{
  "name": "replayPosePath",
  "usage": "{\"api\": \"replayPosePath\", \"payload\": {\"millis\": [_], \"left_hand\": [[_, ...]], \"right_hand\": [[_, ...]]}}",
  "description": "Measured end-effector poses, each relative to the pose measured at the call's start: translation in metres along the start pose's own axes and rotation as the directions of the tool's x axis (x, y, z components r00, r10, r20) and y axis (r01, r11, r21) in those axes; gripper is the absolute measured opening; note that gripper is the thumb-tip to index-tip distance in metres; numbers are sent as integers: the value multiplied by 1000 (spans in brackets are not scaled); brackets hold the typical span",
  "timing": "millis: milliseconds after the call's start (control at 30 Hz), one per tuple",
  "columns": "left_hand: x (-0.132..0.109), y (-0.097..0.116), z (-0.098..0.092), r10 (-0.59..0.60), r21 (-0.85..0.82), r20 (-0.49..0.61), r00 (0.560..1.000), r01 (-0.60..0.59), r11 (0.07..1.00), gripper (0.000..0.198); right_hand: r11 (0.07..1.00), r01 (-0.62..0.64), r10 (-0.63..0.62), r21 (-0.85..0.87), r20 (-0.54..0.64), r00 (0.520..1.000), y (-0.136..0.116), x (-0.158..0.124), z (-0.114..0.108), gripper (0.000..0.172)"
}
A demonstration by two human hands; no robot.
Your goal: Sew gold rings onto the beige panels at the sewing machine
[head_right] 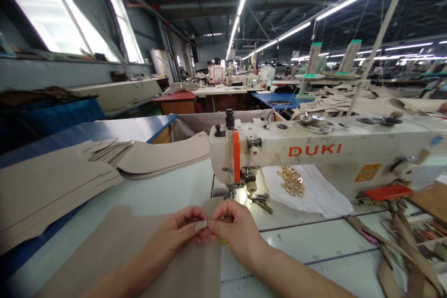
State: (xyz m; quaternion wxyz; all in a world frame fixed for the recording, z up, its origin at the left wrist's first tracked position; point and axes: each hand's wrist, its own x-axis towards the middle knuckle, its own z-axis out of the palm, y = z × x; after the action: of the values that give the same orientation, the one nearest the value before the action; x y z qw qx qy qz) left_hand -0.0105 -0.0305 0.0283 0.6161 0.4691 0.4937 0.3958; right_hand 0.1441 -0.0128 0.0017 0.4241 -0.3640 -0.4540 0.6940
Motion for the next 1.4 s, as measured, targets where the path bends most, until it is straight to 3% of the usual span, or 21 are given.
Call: {"api": "replayPosePath", "payload": {"millis": [167, 333, 400, 500, 600, 733, 933, 1100, 1233, 1400], "left_hand": [[-2, 7, 2, -28, 57, 20, 999, 27, 998, 18], [3, -8, -5, -10, 124, 65, 998, 1, 992, 13], [3, -14, -6, 26, 168, 58, 998, -36, 985, 11], [2, -17, -6, 78, 275, 23, 997, -81, 958, 9], [0, -14, -4, 97, 355, -2, 995, -90, 931, 9], [-2, -11, -4, 122, 403, -17, 992, -105, 909, 6], [-4, -12, -3, 178, 420, -38, 983, -145, 896, 4], [-2, -8, -1, 188, 316, -100, 977, -148, 937, 11], [0, -8, -1, 169, 208, -70, 983, -151, 966, 17], [-2, -8, 0, 140, 285, -79, 987, -112, 952, 16]], "right_hand": [[999, -26, 28, -28, 86, 996, -3, -2, -3, 43], [998, 54, -47, -34, 187, 981, -7, -9, -3, 29], [975, 139, -111, -172, 159, 981, -7, -14, -1, 22], [848, 220, -187, -482, 117, 975, -8, -20, 0, 27], [771, 264, -226, -579, 139, 964, -10, -22, 0, 24], [751, 327, -282, -574, 170, 944, -10, -20, -4, 9], [726, 347, -349, -594, 117, 930, -5, -16, -8, 11], [806, 317, -343, -500, 42, 938, -1, -13, -8, 7], [872, 313, -341, -377, -10, 940, 3, -9, -6, 7], [882, 303, -325, -361, -2, 946, 3, -10, -6, 7]]}}
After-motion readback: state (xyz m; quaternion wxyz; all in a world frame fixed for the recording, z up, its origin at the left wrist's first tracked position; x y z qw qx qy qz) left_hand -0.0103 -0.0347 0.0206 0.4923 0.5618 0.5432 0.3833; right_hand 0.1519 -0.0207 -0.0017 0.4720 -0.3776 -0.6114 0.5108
